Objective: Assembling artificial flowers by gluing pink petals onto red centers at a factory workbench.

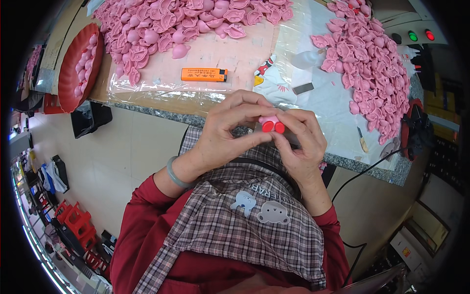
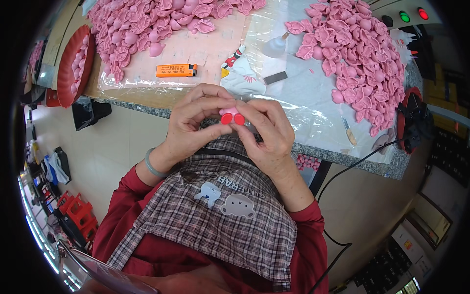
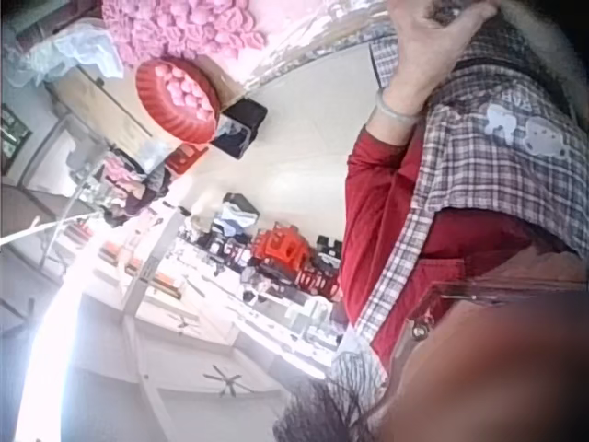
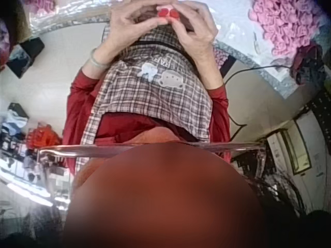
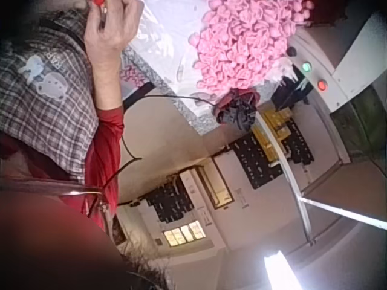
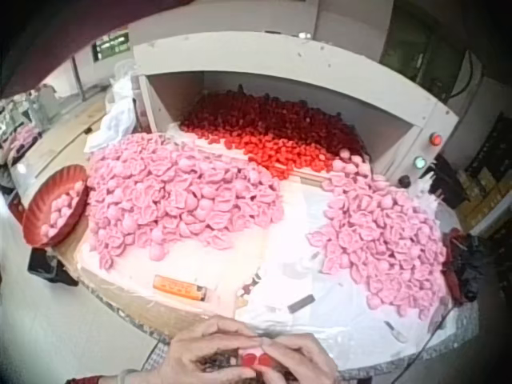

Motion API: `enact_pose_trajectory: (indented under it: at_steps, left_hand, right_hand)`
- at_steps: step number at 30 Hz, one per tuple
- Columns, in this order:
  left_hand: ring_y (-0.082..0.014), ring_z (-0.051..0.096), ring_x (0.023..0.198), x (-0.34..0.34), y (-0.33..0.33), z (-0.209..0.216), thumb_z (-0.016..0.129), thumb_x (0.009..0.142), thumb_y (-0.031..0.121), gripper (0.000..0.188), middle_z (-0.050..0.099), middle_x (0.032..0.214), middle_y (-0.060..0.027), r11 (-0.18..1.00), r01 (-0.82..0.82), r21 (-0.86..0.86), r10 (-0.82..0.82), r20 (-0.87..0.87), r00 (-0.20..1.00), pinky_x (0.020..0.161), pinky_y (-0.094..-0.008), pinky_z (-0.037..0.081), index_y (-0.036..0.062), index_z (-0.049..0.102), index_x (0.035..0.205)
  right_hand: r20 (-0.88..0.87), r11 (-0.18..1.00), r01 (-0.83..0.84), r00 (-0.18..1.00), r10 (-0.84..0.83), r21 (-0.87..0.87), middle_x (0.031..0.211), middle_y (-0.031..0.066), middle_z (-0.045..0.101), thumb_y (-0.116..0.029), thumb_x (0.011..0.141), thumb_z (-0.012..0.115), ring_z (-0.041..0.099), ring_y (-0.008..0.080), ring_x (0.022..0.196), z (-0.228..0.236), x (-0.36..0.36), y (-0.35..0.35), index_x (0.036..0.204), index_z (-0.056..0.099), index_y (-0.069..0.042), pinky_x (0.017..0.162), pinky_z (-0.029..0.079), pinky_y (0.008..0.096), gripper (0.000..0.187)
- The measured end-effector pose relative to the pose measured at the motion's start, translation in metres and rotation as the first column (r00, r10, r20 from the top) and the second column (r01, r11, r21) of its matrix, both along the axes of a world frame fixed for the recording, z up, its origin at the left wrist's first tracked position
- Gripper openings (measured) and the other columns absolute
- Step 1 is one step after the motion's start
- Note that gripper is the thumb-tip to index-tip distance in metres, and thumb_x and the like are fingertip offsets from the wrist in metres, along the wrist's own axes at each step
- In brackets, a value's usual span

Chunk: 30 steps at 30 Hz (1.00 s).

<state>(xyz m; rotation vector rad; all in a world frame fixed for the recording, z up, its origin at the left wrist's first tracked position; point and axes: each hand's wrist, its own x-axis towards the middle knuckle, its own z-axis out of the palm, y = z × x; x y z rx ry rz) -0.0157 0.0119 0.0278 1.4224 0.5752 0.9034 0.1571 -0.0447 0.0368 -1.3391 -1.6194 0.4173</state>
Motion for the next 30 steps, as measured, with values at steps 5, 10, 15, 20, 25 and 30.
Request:
enact_pose_trajectory:
  at_steps: [5,10,15,20,25,30]
  left_hand:
    - [-0.021,0.058,0.108,0.001,-0.005,-0.011,0.067,0.08,-0.008,0.034,0.051,0.119,-0.0153,0.996,0.002,-0.094,0.008,0.1,0.995,0.092,-0.033,0.053,-0.0043,0.059,0.112]
    - [-0.0222,0.058,0.109,0.004,-0.008,-0.012,0.064,0.083,-0.006,0.029,0.053,0.121,-0.0176,0.955,0.009,-0.297,0.065,0.24,0.969,0.093,-0.0341,0.051,-0.0028,0.057,0.111]
    - [-0.0235,0.061,0.107,0.004,-0.009,-0.015,0.065,0.085,0.0,0.022,0.059,0.118,-0.0217,0.907,0.042,-0.419,0.092,0.294,0.951,0.092,-0.0349,0.05,-0.0007,0.056,0.105]
    - [-0.0237,0.06,0.109,0.003,-0.009,-0.02,0.064,0.085,-0.003,0.023,0.058,0.119,-0.0207,0.925,0.05,-0.375,0.077,0.317,0.945,0.094,-0.0344,0.05,-0.0025,0.056,0.107]
    - [-0.023,0.061,0.108,0.004,-0.011,-0.013,0.066,0.085,0.0,0.026,0.059,0.118,-0.0216,0.921,0.011,-0.39,0.107,0.278,0.955,0.092,-0.0338,0.051,-0.0016,0.057,0.109]
    - [-0.019,0.061,0.106,-0.002,-0.009,-0.012,0.064,0.085,-0.006,0.036,0.059,0.117,-0.014,0.922,0.031,-0.387,0.058,0.216,0.975,0.094,-0.0308,0.05,-0.0042,0.055,0.119]
  right_hand:
    - [-0.032,0.999,0.0,0.999,-0.002,-0.039,0.091,0.0087,0.062,0.002,0.065,0.078,0.062,0.018,0.078,0.001,-0.001,-0.001,0.102,0.07,-0.003,0.064,0.051,0.027,0.038]
    - [-0.136,0.994,-0.025,0.991,0.01,-0.111,0.094,0.0104,0.061,0.007,0.07,0.074,0.061,0.0173,0.083,-0.005,0.0,-0.004,0.102,0.068,-0.001,0.069,0.051,0.0261,0.033]
    - [-0.268,0.998,0.011,0.963,-0.029,-0.069,0.089,0.0087,0.06,0.008,0.07,0.075,0.06,0.0141,0.08,-0.011,-0.005,-0.006,0.093,0.069,0.001,0.064,0.049,0.0228,0.025]
    - [-0.227,0.999,-0.004,0.974,-0.005,-0.036,0.086,0.0077,0.06,0.007,0.071,0.075,0.059,0.0126,0.076,-0.008,-0.003,-0.004,0.091,0.069,0.001,0.061,0.048,0.0222,0.022]
    - [-0.3,0.997,0.016,0.953,-0.039,-0.079,0.085,0.0085,0.061,0.007,0.071,0.075,0.059,0.0132,0.074,-0.011,-0.007,-0.004,0.089,0.07,0.001,0.06,0.047,0.0221,0.02]
    - [-0.228,0.996,-0.029,0.974,0.01,-0.081,0.088,0.0097,0.062,0.003,0.072,0.075,0.06,0.0153,0.076,-0.006,-0.01,-0.001,0.094,0.07,0.0,0.066,0.048,0.0248,0.023]
